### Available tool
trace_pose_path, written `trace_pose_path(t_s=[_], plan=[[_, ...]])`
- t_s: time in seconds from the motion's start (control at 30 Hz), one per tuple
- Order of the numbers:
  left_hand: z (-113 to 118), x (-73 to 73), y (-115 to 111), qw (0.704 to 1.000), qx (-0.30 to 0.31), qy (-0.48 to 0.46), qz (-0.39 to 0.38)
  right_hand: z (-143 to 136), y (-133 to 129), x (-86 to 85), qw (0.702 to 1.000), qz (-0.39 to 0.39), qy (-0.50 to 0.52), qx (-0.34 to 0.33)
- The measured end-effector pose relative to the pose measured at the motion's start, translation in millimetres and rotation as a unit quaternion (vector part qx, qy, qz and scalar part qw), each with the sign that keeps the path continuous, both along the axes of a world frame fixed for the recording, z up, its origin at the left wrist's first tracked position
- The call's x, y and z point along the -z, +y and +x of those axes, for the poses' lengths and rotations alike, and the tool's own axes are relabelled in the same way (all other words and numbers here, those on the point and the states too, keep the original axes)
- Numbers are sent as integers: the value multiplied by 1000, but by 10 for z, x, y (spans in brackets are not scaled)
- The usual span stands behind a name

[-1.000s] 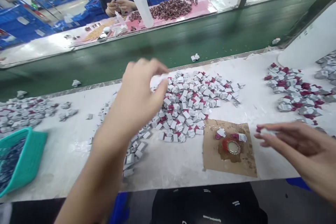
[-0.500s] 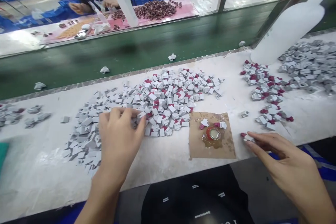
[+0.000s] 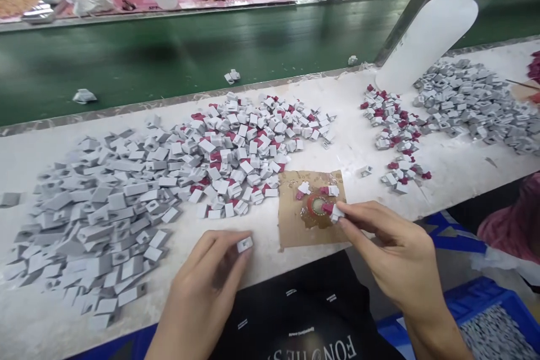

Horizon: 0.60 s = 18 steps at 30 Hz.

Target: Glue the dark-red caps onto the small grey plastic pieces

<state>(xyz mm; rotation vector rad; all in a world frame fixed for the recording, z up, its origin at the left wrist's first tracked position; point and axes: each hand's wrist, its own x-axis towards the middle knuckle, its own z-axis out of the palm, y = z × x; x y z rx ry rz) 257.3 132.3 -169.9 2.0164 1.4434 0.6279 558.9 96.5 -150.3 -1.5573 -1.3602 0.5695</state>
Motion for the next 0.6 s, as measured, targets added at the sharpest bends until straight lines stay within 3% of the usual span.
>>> trace_pose_path(t_s=[0.2, 0.37, 0.47, 0.6], plan=[[69, -1, -49, 988, -37, -117, -94, -22, -6, 31, 1000, -4, -19, -11], [245, -117, 66, 968, -69, -203, -129, -29, -6, 31, 1000, -22, 14, -1], [435, -222, 189, 950, -57, -252, -173, -23, 7, 11, 996, -33, 86, 6], [787, -311, 351, 899, -20, -362, -244, -17, 35, 23, 966, -32, 255, 1]])
